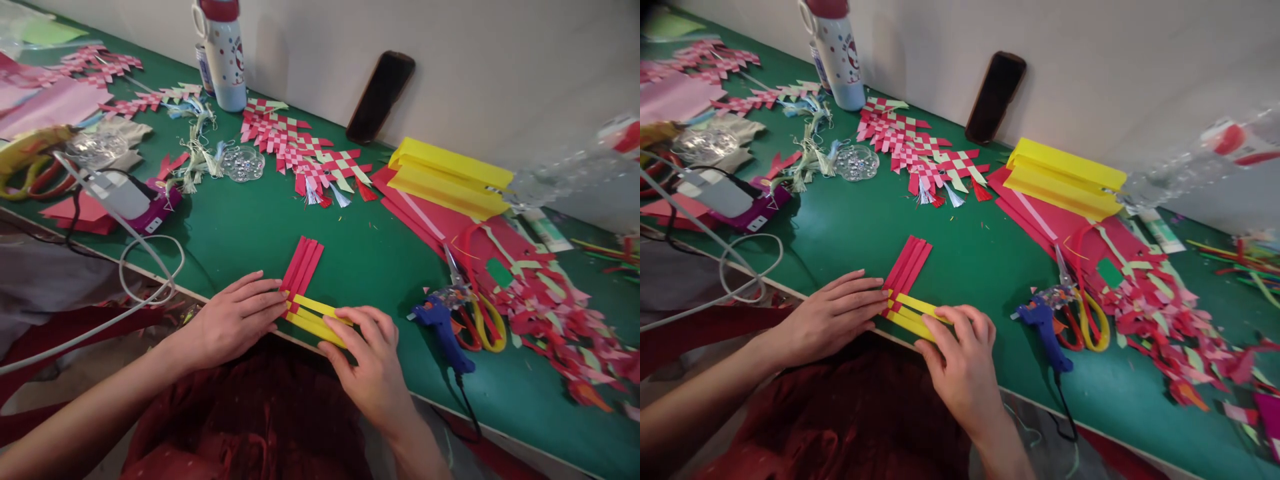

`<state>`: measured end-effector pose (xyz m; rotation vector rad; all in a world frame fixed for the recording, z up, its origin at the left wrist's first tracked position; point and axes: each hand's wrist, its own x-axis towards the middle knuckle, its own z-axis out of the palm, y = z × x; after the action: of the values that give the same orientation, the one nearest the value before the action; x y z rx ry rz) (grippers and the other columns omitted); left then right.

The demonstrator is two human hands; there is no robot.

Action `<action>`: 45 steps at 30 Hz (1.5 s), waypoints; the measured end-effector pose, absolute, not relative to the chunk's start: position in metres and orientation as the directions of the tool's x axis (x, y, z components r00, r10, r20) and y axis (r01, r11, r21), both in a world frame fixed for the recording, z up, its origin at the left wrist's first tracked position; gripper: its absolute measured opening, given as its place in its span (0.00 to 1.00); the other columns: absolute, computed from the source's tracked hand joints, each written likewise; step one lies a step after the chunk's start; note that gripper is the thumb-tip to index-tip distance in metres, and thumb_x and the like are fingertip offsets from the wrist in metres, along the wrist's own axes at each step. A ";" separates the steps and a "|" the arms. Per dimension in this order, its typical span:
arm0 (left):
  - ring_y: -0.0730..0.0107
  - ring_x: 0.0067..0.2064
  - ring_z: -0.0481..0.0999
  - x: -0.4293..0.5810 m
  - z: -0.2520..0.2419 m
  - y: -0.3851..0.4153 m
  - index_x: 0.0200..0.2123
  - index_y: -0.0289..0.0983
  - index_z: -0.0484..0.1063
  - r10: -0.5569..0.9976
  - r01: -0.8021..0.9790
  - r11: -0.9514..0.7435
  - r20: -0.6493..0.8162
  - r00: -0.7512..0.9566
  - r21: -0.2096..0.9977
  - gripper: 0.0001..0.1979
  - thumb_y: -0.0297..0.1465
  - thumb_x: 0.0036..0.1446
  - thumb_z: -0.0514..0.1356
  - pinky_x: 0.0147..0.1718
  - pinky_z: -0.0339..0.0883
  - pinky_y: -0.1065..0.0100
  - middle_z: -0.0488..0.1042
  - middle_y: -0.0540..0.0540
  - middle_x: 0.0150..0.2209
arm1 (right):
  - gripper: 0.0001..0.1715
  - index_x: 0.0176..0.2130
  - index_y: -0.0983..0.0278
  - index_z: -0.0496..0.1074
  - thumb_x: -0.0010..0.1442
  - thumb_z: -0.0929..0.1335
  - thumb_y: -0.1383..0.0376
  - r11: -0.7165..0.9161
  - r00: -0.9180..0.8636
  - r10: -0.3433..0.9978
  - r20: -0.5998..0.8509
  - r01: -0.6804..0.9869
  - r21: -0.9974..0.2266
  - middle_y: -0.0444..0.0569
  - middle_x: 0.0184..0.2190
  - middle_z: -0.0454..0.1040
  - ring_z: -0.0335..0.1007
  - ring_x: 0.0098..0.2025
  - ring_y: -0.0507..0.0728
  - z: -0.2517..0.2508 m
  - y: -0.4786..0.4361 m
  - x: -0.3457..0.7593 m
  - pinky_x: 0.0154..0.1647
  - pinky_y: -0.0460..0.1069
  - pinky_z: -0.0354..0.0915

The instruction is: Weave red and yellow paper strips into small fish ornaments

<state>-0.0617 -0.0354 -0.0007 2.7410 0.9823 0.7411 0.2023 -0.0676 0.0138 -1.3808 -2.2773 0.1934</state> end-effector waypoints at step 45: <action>0.67 0.51 0.76 -0.047 0.002 -0.050 0.50 0.37 0.73 0.705 0.668 -0.697 0.415 0.575 0.260 0.12 0.30 0.66 0.56 0.62 0.57 0.58 0.79 0.48 0.49 | 0.12 0.47 0.65 0.74 0.67 0.65 0.64 0.552 -0.468 0.834 0.293 0.724 -0.413 0.52 0.44 0.77 0.66 0.46 0.60 0.017 -0.066 0.195 0.49 0.56 0.60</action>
<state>-0.0470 -0.0496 0.0016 2.7214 1.1884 0.7679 0.1953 -0.0659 0.0175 -1.2589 -2.3292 0.3191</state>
